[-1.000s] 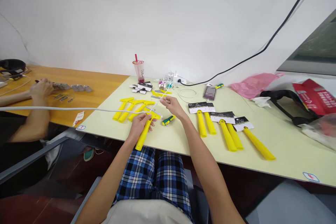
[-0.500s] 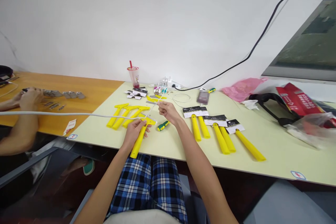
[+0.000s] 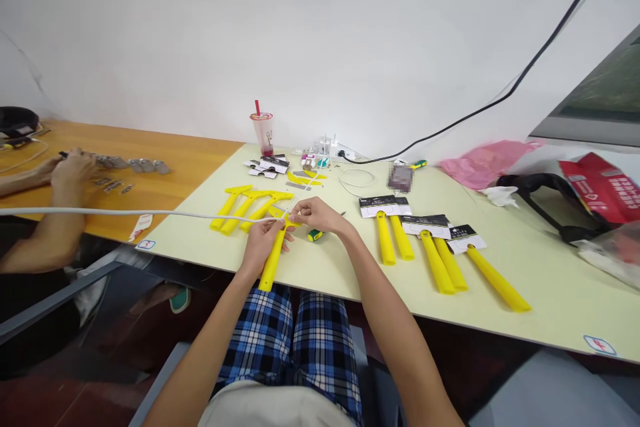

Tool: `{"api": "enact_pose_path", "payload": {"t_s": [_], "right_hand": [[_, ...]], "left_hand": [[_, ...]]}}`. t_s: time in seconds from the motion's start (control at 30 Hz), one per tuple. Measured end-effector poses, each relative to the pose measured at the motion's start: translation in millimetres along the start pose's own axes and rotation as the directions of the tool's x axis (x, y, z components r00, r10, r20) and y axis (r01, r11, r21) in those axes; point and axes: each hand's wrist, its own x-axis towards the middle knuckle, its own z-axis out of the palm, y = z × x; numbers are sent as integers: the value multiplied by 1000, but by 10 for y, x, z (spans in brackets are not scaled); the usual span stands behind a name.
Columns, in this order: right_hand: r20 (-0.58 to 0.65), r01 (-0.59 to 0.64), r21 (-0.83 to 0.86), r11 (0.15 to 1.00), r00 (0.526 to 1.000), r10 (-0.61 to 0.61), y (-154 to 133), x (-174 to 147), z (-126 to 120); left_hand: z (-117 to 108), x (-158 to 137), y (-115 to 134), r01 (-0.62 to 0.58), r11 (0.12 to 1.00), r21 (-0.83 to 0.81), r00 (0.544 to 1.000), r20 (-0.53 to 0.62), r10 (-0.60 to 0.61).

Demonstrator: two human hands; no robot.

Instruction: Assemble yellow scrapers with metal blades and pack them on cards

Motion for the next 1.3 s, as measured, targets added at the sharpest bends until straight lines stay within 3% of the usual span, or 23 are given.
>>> {"api": "enact_pose_path", "payload": {"t_s": [0.73, 0.93, 1.03, 1.13, 1.3], "right_hand": [[-20, 32, 10, 999, 999, -31, 3, 5, 4], [-306, 70, 73, 995, 951, -44, 39, 68, 2], [-351, 56, 91, 994, 936, -20, 37, 78, 6], [-323, 61, 86, 994, 946, -30, 37, 62, 14], [-75, 17, 58, 998, 997, -13, 78, 29, 4]], "left_hand": [[-20, 4, 21, -39, 999, -16, 999, 18, 39], [-20, 3, 19, -37, 998, -51, 999, 29, 39], [-14, -10, 30, -30, 999, -40, 997, 63, 33], [-12, -26, 45, -43, 999, -9, 993, 107, 44], [-17, -40, 62, -52, 998, 18, 991, 126, 50]]}}
